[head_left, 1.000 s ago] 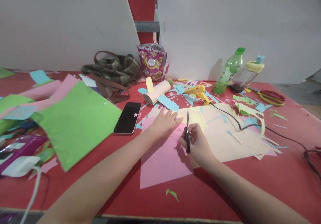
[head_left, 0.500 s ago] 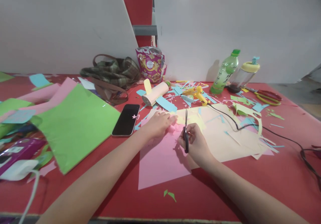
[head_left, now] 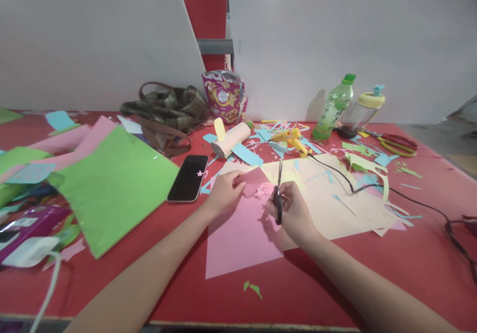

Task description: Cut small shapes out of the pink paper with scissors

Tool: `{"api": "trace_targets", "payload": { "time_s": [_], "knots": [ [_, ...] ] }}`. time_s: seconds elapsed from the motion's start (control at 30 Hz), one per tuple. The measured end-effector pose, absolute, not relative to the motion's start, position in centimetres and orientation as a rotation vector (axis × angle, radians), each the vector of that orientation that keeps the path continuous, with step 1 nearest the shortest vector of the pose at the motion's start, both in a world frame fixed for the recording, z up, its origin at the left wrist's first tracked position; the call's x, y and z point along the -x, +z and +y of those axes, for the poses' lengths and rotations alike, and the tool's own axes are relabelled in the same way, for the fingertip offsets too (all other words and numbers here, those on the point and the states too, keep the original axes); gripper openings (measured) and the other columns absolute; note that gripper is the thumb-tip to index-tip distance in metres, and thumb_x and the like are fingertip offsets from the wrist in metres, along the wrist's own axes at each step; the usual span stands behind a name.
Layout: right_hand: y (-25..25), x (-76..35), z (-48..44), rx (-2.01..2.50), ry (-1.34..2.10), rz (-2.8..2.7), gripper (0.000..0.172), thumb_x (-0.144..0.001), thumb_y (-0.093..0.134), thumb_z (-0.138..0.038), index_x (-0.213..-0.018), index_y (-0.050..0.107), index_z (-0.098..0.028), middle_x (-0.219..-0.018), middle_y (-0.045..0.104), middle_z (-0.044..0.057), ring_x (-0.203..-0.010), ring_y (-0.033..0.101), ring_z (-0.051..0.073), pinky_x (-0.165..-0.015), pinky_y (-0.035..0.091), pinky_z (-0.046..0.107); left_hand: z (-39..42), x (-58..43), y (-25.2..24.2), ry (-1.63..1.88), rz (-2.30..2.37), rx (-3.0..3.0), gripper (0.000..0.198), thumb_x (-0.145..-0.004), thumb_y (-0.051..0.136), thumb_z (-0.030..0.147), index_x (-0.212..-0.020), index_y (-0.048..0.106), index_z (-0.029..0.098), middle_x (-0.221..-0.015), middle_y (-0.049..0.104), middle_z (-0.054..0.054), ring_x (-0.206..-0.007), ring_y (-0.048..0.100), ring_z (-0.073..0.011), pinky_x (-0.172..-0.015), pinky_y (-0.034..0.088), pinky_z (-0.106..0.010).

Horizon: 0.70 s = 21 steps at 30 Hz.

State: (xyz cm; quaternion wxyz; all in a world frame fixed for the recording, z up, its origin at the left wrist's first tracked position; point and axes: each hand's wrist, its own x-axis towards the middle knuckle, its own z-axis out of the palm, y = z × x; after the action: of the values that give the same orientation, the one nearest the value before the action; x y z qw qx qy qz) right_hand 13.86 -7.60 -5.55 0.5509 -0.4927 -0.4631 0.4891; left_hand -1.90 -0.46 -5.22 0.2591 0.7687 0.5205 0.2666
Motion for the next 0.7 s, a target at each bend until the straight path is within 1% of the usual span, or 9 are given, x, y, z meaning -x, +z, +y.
{"api": "trace_targets", "payload": {
  "time_s": [0.07,0.17,0.27,0.37,0.47,0.53,0.6,0.7],
  "knots": [
    [-5.5,-13.9,-7.5,1.147,1.163,-1.077,0.029,-0.06,0.058,-0.012,-0.073,0.034,-0.024,-0.064,0.047,-0.006,-0.057,0.047,0.01,-0.046,0.037,0.02,-0.9,1.7,-5.4,0.746,1.428,-2.035,0.016,-0.072,0.04,0.024,-0.079,0.053,0.016,-0.078,0.061,-0.002,-0.071,0.058,-0.0154,-0.066,0.045,-0.026],
    [-5.4,-14.1,-7.4,1.147,1.135,-1.065,0.029,-0.062,0.057,-0.011,-0.073,0.034,-0.024,-0.065,0.048,-0.006,-0.057,0.047,0.01,-0.047,0.037,0.02,-1.6,1.3,-5.4,0.815,1.402,-1.89,0.017,-0.075,0.038,0.027,-0.08,0.049,0.016,-0.077,0.061,-0.003,-0.074,0.06,-0.0161,-0.065,0.047,-0.026],
    [-5.2,-14.2,-7.3,1.166,1.086,-1.061,0.03,-0.062,0.058,-0.01,-0.074,0.035,-0.023,-0.067,0.048,-0.006,-0.059,0.048,0.01,-0.05,0.039,0.021,-2.4,0.7,-5.0,0.945,1.234,-1.485,0.012,-0.077,0.038,0.029,-0.08,0.04,0.017,-0.074,0.059,-0.003,-0.074,0.062,-0.0168,-0.067,0.049,-0.029],
    [-5.1,-14.4,-7.1,1.195,1.041,-1.056,0.029,-0.063,0.058,-0.01,-0.075,0.035,-0.023,-0.069,0.048,-0.005,-0.06,0.048,0.01,-0.048,0.039,0.02,-3.2,0.0,-4.8,0.966,1.057,-1.214,0.012,-0.078,0.039,0.027,-0.075,0.032,0.018,-0.069,0.056,0.0,-0.074,0.062,-0.0171,-0.068,0.049,-0.033],
    [-5.1,-14.8,-7.0,1.198,0.995,-1.057,0.028,-0.063,0.058,-0.011,-0.076,0.036,-0.023,-0.072,0.049,-0.004,-0.06,0.048,0.01,-0.046,0.039,0.019,-3.7,-0.3,-4.8,0.943,0.993,-1.156,0.014,-0.077,0.043,0.025,-0.073,0.031,0.019,-0.056,0.046,0.006,-0.071,0.062,-0.0173,-0.068,0.049,-0.033],
    [-5.1,-15.0,-6.8,1.201,0.973,-1.058,0.029,-0.063,0.058,-0.011,-0.076,0.036,-0.024,-0.073,0.049,-0.004,-0.061,0.049,0.01,-0.046,0.039,0.019,-3.9,-0.3,-4.9,0.917,0.97,-1.154,0.016,-0.076,0.044,0.026,-0.071,0.031,0.019,-0.052,0.041,0.008,-0.071,0.063,-0.0177,-0.068,0.049,-0.032],
    [-5.3,-15.3,-6.7,1.212,0.957,-1.065,0.029,-0.062,0.058,-0.01,-0.077,0.036,-0.024,-0.072,0.049,-0.004,-0.06,0.049,0.01,-0.044,0.039,0.019,-4.1,-0.4,-5.0,0.901,0.962,-1.152,0.018,-0.075,0.046,0.027,-0.068,0.032,0.018,-0.053,0.041,0.007,-0.072,0.062,-0.0181,-0.067,0.049,-0.03],
    [-5.6,-15.5,-6.4,1.222,0.935,-1.08,0.029,-0.061,0.058,-0.011,-0.075,0.036,-0.023,-0.07,0.048,-0.004,-0.058,0.049,0.01,-0.042,0.038,0.018,-4.3,-0.4,-5.0,0.89,0.953,-1.157,0.019,-0.072,0.05,0.027,-0.062,0.038,0.016,-0.055,0.046,0.005,-0.072,0.062,-0.0177,-0.068,0.048,-0.028]
  ]
}}
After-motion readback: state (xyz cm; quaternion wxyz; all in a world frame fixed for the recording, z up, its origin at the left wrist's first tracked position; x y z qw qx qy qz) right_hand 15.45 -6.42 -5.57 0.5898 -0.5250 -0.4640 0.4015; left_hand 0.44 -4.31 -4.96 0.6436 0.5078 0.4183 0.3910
